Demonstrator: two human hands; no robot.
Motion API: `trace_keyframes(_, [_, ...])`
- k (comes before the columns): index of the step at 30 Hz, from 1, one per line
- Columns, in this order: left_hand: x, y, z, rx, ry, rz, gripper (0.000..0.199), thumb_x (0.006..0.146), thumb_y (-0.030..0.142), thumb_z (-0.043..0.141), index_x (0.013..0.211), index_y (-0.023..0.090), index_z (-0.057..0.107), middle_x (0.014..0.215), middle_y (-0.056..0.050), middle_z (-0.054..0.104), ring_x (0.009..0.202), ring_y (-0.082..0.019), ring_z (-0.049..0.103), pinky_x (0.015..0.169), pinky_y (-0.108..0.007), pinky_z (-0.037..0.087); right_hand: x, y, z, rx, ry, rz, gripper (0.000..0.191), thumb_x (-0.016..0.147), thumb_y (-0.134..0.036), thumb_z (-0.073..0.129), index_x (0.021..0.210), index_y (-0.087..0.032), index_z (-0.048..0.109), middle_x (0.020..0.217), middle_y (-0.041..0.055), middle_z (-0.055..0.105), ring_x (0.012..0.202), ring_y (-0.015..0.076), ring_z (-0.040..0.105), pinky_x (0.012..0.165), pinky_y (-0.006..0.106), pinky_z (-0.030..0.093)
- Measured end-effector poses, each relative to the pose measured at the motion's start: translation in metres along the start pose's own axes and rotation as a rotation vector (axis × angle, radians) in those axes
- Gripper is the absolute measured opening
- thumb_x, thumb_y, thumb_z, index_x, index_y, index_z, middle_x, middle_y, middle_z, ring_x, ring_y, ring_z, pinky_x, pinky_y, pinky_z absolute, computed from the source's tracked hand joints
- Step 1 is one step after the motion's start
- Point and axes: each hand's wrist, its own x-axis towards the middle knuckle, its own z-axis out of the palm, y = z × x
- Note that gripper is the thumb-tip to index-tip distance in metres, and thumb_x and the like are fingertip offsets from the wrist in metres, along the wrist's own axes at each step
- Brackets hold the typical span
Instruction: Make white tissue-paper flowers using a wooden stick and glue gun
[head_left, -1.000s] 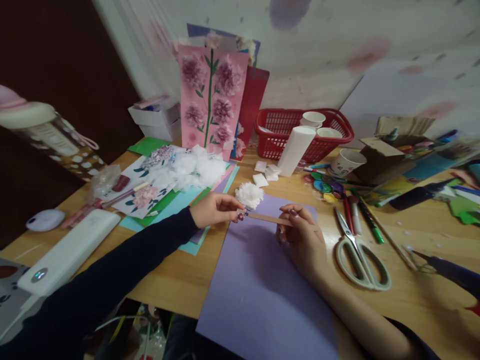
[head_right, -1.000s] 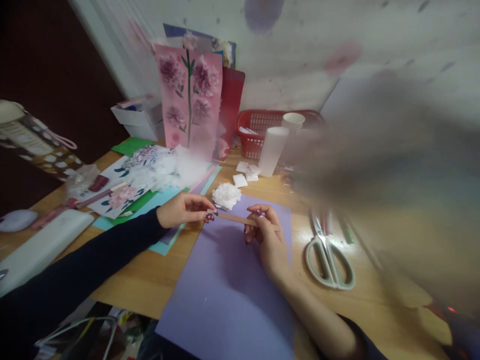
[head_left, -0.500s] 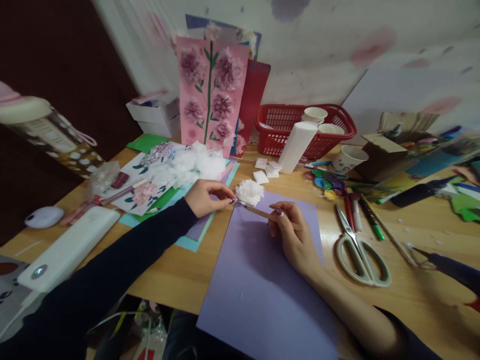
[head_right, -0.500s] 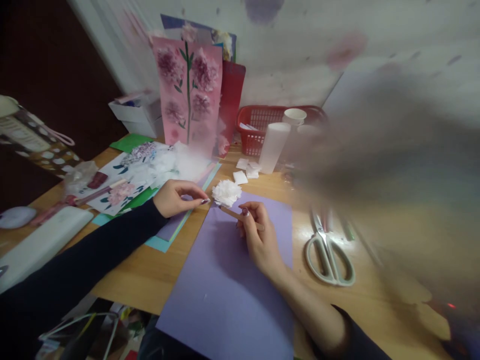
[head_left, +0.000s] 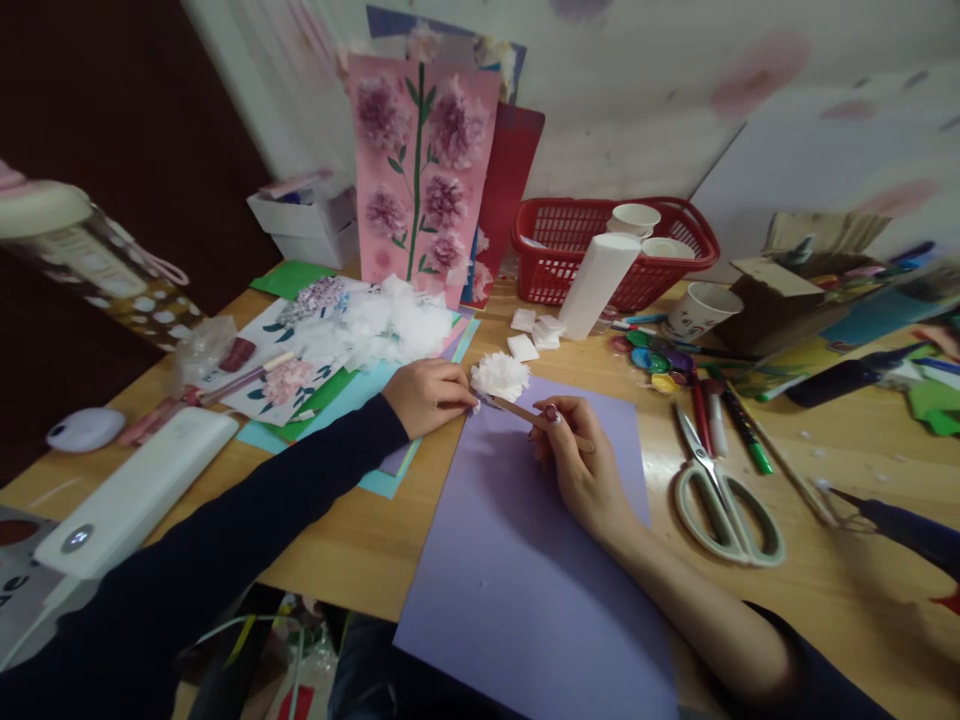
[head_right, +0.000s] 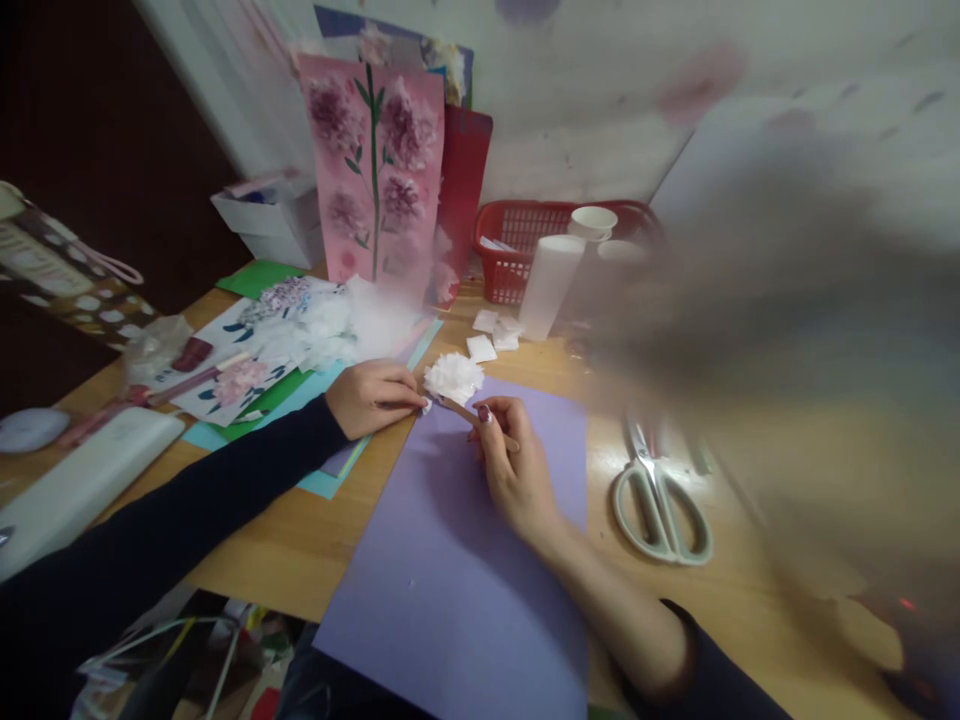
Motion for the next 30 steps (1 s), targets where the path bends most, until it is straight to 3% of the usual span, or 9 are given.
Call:
trace_keyframes(15, [0.0006, -0.0001, 0.0015, 0.013, -0.134, -0.096, 0.014, 0.083, 0.019, 0.061, 0.084, 0.02, 0.075, 0.084, -0.005, 0.073, 0.075, -0.016, 0.065, 0.071, -0.029, 0.05, -0.0007, -0.0045, 0.0022, -0.04, -0.012, -0.027, 0.021, 0.093, -0.041, 0.044, 0.097, -0.021, 0.05, 0.065, -0.0042, 0.053, 0.052, 0.0111, 0.049, 0.049, 0.025, 0.039])
trace_keyframes(23, [0.0027, 0.0018, 0.0042, -0.061, -0.088, -0.13, 0.015, 0.085, 0.019, 0.059, 0.085, 0.017, 0.073, 0.084, -0.007, 0.072, 0.077, -0.016, 0.065, 0.075, -0.028, 0.052, -0.0066, -0.0071, 0.001, -0.143, 0.056, -0.161, 0.012, 0.089, -0.022, 0.041, 0.097, -0.021, 0.05, 0.071, -0.0028, 0.055, 0.055, 0.0108, 0.052, 0.053, 0.024, 0.039])
trace_keyframes(30, [0.0029, -0.0018, 0.0078, -0.059, -0.043, -0.123, 0.015, 0.086, 0.017, 0.059, 0.089, 0.015, 0.073, 0.09, -0.007, 0.067, 0.082, -0.016, 0.064, 0.075, -0.028, 0.051, -0.0078, -0.0038, 0.0017, -0.455, -0.16, -0.253, 0.021, 0.093, -0.026, 0.041, 0.112, -0.021, 0.047, 0.077, 0.0015, 0.062, 0.06, 0.0132, 0.056, 0.057, 0.025, 0.043])
